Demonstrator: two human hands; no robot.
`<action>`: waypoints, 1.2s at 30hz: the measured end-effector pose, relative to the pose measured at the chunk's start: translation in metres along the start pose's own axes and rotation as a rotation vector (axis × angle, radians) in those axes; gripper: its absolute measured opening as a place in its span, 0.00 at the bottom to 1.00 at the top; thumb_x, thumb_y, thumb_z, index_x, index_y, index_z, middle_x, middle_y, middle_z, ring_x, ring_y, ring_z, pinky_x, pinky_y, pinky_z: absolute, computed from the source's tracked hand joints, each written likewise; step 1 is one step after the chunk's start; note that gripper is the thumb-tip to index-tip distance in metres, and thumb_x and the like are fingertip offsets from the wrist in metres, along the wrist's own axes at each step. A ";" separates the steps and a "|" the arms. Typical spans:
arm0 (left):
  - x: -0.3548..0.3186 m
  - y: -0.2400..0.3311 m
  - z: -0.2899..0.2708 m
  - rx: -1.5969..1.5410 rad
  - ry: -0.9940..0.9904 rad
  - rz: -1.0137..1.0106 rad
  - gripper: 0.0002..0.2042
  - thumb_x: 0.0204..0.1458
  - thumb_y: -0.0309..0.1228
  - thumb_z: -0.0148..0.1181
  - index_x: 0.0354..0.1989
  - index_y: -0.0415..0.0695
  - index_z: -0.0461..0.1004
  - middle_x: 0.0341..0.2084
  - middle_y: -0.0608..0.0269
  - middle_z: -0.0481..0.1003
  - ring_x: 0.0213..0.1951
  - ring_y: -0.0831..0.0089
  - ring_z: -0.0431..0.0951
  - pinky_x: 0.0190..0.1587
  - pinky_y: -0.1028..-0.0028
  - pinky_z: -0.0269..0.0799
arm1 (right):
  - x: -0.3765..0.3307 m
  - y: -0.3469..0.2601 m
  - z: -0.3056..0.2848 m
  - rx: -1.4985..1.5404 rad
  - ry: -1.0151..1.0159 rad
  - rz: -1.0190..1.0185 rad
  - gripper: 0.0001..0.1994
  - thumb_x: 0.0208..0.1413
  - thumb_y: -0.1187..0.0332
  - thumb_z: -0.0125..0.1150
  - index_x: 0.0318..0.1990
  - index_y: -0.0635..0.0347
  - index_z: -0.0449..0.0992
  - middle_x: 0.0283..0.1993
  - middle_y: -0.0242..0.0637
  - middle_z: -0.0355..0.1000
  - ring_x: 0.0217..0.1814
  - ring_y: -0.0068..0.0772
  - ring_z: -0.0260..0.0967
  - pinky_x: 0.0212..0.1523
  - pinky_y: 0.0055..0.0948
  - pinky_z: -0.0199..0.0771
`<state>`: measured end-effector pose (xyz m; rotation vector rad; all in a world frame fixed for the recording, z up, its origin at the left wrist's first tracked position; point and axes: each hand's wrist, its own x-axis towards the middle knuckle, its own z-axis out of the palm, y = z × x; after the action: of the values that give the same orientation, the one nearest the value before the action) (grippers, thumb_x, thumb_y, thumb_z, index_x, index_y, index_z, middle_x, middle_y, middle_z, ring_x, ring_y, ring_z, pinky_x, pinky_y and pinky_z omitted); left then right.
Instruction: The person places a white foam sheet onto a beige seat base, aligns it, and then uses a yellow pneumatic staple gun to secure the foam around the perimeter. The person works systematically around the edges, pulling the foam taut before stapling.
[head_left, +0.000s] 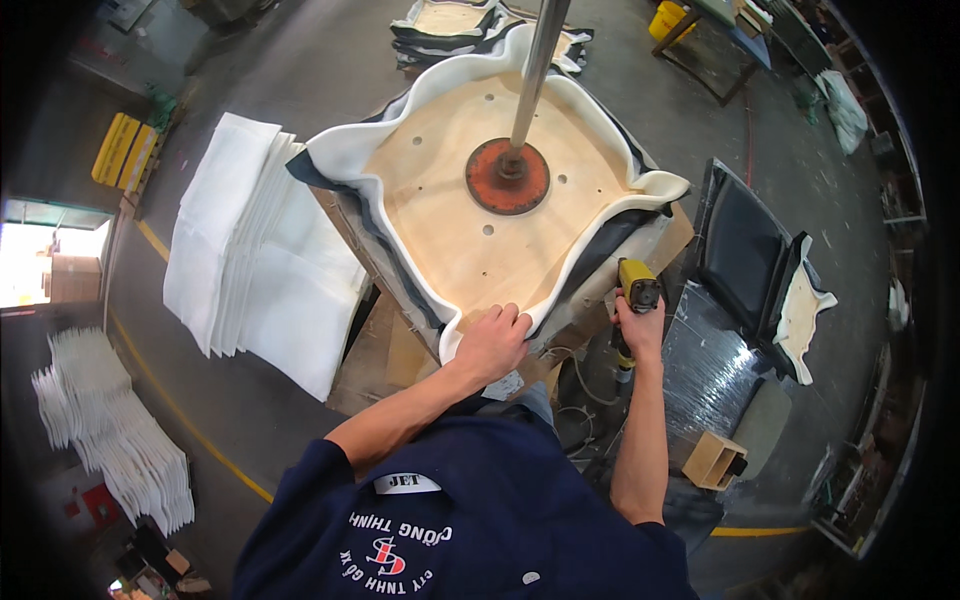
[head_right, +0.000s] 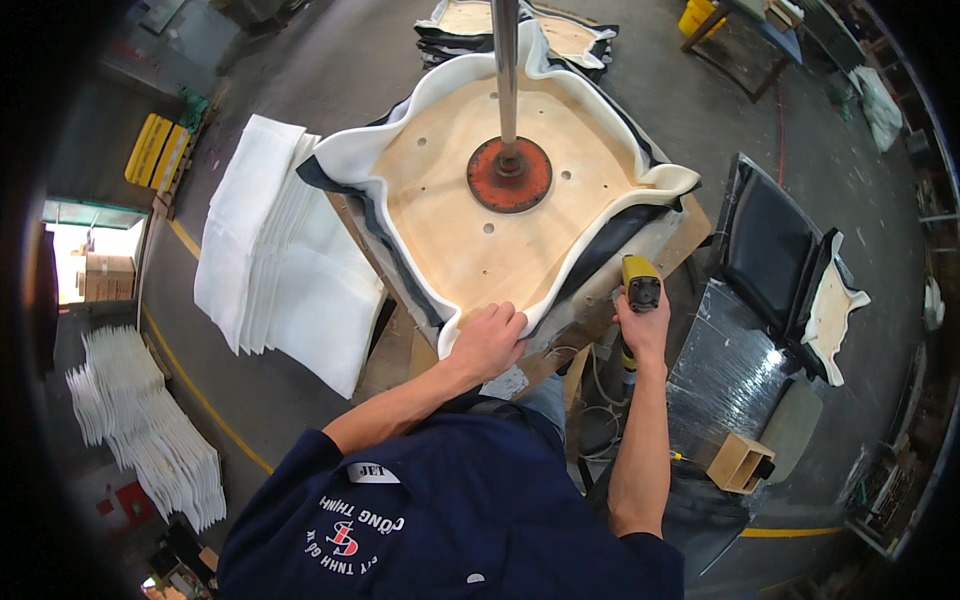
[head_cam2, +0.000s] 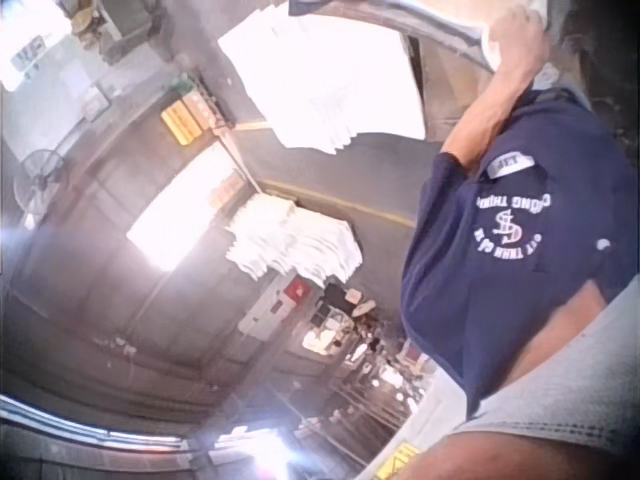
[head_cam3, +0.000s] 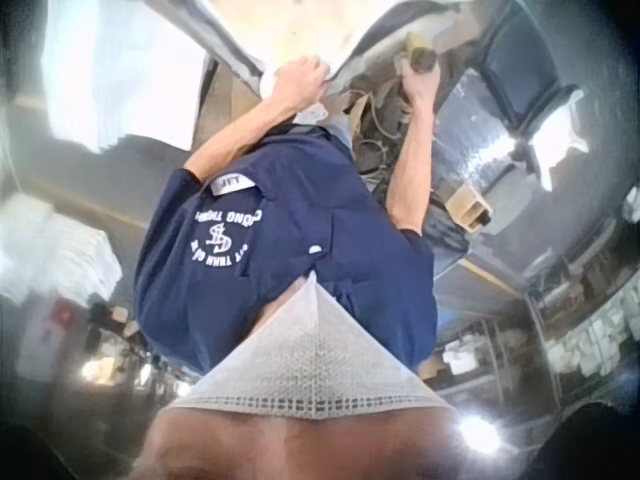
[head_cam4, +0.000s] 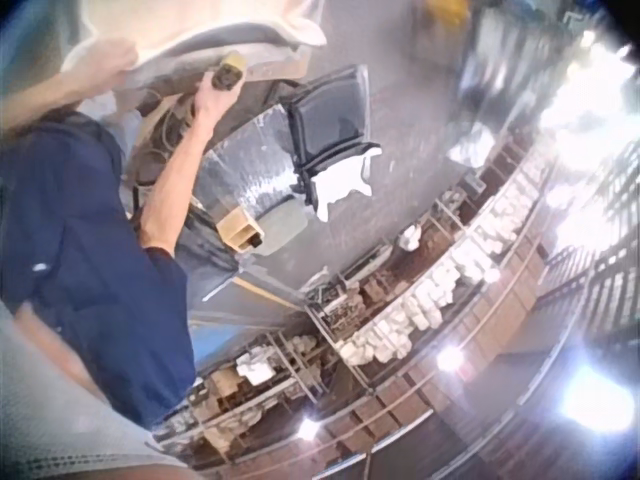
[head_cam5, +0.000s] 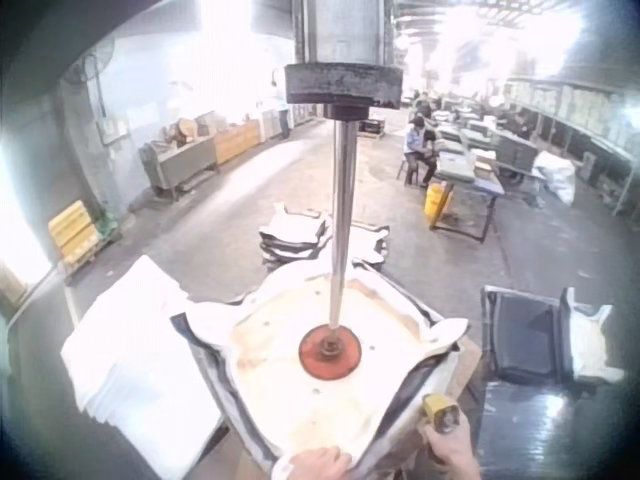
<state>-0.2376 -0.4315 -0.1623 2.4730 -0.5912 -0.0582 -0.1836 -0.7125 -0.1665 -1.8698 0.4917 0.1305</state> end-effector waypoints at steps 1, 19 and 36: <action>0.000 -0.001 -0.003 0.012 -0.019 -0.012 0.14 0.47 0.32 0.69 0.37 0.42 0.70 0.35 0.55 0.69 0.40 0.56 0.74 0.41 0.60 0.73 | -0.001 -0.001 0.001 -0.015 0.007 -0.001 0.28 0.54 0.78 0.62 0.66 0.60 0.69 0.41 0.37 0.78 0.27 0.24 0.75 0.28 0.27 0.80; -0.009 0.000 -0.015 0.079 -0.070 -0.160 0.15 0.51 0.34 0.68 0.43 0.41 0.73 0.38 0.51 0.72 0.41 0.51 0.77 0.42 0.58 0.76 | -0.009 0.005 0.006 0.073 0.082 -0.033 0.31 0.53 0.78 0.63 0.68 0.59 0.67 0.39 0.37 0.78 0.25 0.26 0.76 0.27 0.28 0.79; -0.010 -0.022 -0.020 0.092 -0.126 -0.016 0.14 0.53 0.36 0.67 0.38 0.40 0.72 0.34 0.52 0.72 0.36 0.53 0.78 0.38 0.58 0.76 | -0.005 0.014 0.005 0.057 0.046 0.049 0.19 0.57 0.75 0.63 0.57 0.66 0.72 0.41 0.38 0.80 0.24 0.25 0.75 0.25 0.25 0.76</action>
<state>-0.2348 -0.4008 -0.1591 2.5772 -0.6405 -0.1981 -0.1935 -0.7100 -0.1793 -1.8090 0.5677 0.1054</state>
